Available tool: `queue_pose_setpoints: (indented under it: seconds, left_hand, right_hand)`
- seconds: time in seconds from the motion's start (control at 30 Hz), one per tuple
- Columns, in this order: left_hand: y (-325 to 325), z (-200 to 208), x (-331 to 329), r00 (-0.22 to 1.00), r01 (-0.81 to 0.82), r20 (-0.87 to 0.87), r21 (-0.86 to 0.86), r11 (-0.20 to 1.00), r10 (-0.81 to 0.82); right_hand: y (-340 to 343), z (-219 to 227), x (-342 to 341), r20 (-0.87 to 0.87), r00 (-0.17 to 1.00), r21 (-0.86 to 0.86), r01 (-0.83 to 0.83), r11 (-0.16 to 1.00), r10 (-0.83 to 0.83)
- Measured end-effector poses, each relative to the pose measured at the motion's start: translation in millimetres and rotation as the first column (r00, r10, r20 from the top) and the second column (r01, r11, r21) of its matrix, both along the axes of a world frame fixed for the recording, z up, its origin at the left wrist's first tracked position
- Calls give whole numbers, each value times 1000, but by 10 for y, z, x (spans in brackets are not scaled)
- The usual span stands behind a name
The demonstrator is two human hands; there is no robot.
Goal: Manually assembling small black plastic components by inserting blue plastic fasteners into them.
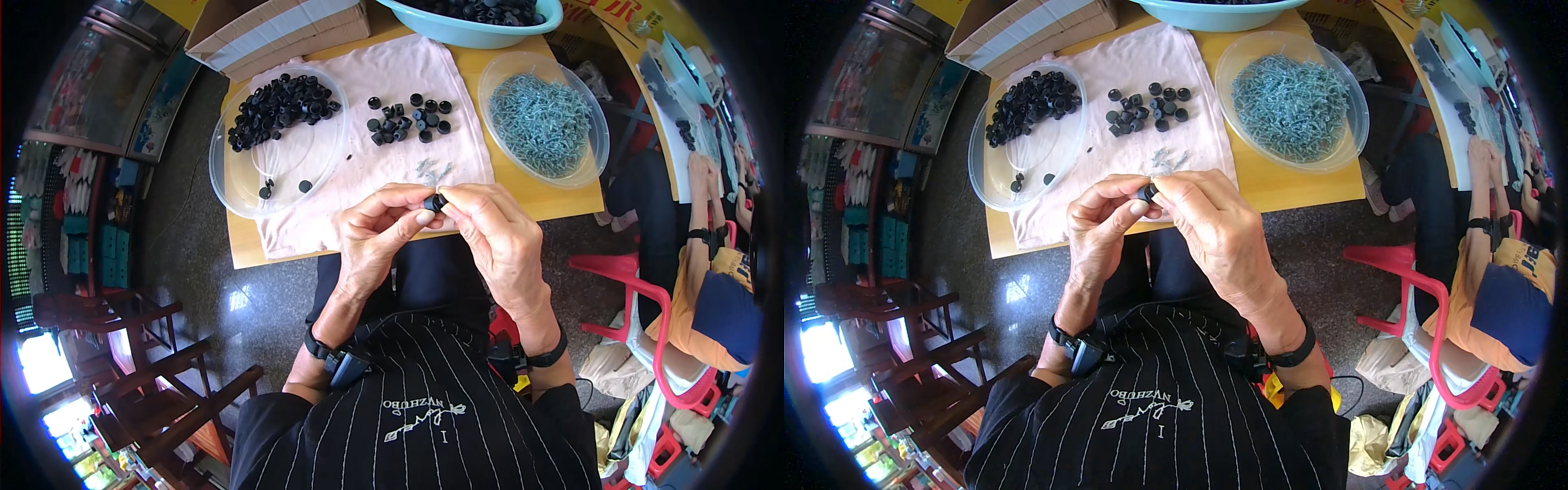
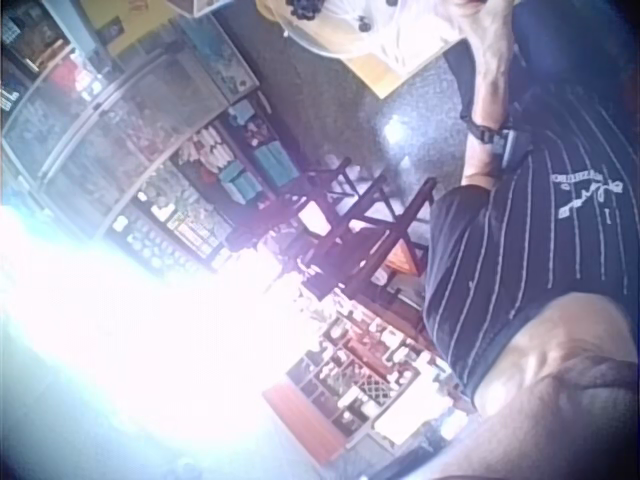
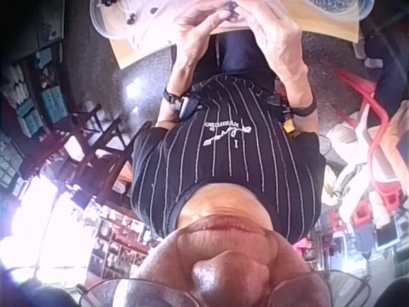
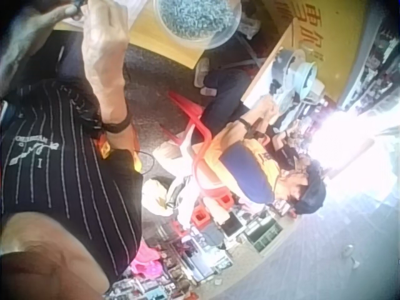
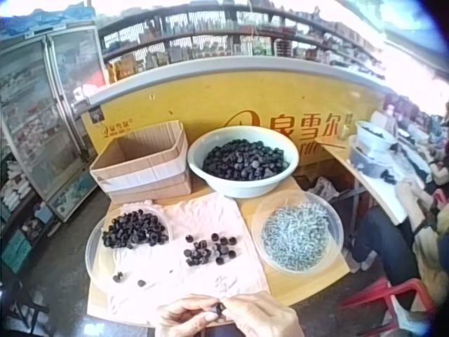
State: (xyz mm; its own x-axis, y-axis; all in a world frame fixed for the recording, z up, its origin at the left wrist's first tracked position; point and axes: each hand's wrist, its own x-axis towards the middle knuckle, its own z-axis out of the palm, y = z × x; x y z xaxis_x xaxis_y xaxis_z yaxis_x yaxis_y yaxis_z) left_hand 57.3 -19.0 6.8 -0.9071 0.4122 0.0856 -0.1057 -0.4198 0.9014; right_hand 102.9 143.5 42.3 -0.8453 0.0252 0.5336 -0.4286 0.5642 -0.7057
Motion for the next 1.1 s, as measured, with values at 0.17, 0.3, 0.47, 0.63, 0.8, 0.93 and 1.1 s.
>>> queue_pose_setpoints:
  seconds: [0.17, 0.3, 0.47, 0.63, 0.8, 0.93, 1.1]
  left_hand:
    - [33, 2, 21, 995, 4, 101, 58, 998, -10]
    - [51, 3, 34, 993, -21, 118, 21, 1000, 18]
    - [84, -10, 63, 990, -21, 143, 41, 999, 14]
    - [110, -44, 103, 975, -14, 224, 94, 996, -7]
    - [167, -83, 160, 972, -67, 234, 113, 991, 39]
    - [187, -94, 178, 975, -80, 215, 74, 994, 62]
    - [192, -39, 172, 982, -60, 185, 48, 997, 50]
  right_hand:
    - [20, -24, -31, -28, 1000, 93, -11, 996, 14]
    - [-18, -23, 8, 38, 999, 71, -9, 997, 6]
    - [7, -79, -4, 3, 1000, 152, 29, 988, -30]
    - [28, -105, 4, -35, 998, 217, 62, 974, -56]
    - [40, -100, 8, -52, 997, 235, 68, 970, -58]
    - [75, -131, 9, -76, 996, 198, 54, 979, -39]
    - [97, -110, 7, 8, 1000, 62, 7, 998, -8]
